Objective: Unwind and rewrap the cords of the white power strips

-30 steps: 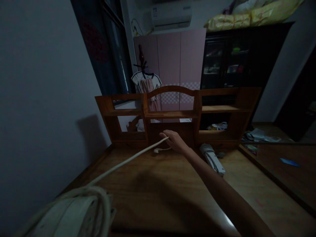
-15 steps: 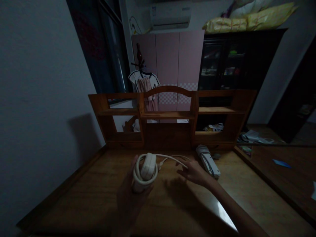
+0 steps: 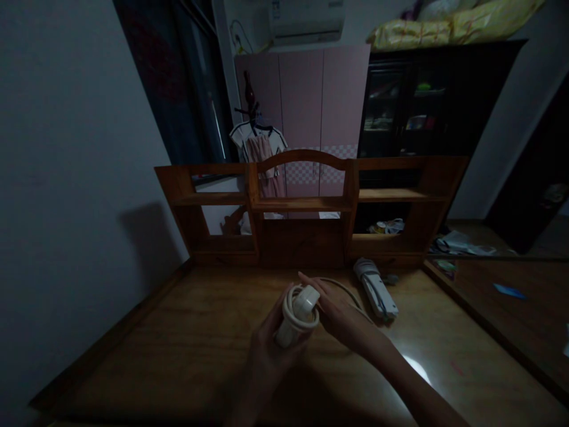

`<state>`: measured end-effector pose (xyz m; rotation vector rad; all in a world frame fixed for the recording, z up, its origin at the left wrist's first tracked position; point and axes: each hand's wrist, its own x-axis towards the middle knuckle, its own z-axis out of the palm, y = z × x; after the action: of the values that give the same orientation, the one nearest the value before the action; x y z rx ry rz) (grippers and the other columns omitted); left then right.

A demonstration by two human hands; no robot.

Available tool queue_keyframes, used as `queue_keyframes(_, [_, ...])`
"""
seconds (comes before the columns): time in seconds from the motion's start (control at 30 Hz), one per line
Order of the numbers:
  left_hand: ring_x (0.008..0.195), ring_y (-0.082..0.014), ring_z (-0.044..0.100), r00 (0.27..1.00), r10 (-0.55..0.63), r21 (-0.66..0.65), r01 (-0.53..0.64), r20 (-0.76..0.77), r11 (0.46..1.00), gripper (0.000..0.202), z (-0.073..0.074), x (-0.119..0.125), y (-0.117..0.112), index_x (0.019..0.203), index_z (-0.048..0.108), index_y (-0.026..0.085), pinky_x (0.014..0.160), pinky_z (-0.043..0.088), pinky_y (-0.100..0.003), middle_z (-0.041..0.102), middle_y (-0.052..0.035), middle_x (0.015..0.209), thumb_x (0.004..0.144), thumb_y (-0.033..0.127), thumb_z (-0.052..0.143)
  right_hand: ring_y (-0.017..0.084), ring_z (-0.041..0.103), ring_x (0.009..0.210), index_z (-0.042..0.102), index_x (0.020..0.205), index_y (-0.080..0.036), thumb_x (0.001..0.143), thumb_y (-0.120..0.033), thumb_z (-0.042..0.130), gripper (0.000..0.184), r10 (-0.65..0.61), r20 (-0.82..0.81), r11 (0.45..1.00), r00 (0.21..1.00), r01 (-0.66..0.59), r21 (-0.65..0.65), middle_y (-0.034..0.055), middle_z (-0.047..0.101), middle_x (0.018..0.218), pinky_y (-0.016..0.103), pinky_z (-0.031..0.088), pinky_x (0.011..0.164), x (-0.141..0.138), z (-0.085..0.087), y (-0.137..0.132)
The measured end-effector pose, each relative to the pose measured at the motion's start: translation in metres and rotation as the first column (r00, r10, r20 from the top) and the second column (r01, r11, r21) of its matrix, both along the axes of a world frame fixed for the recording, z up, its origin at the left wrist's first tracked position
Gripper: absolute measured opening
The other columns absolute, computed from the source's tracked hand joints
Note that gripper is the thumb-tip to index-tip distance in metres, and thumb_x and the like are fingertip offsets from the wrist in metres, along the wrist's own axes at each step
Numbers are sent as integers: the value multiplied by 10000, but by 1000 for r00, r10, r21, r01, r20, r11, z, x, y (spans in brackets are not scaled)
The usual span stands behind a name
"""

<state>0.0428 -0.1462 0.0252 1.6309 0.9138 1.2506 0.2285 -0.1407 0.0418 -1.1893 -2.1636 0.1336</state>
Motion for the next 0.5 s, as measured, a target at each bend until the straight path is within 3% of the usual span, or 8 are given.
queue_keyframes(0.1, [1255,-283,482,999,-26,-37,27,28,999,739,-3,0,0,1377,460,203,1052,396,-337,534,-95,1340,700,260,750,208,523,1178,359,1429,-261,873,-28,383,603,21,-70,1000,997,-22,-18,106,520,1325,383,454,975,-1,-11,6])
queue_keyframes(0.2, [1213,-257,523,994,26,-123,-12,107,992,715,-9,5,-3,1374,457,227,1011,426,-299,553,-75,1322,721,280,743,206,616,1003,535,1269,-233,875,-37,410,457,-29,-32,998,999,27,-59,99,603,1212,331,487,857,-2,-22,12])
queue_keyframes(0.4, [1096,-256,599,975,184,-263,-146,127,954,580,-24,6,5,1219,595,194,927,463,-279,657,-82,1147,687,346,767,207,651,873,581,1168,-195,926,-124,432,293,-115,144,989,983,126,-73,94,680,1013,280,464,744,-5,-36,17])
queue_keyframes(0.5, [984,-264,645,977,162,-377,-101,135,921,559,-26,2,11,1168,619,175,874,486,-305,688,-90,1042,690,427,760,197,657,845,602,1094,-196,951,-154,427,230,-146,203,985,968,161,-57,80,689,952,264,448,717,-4,-40,16])
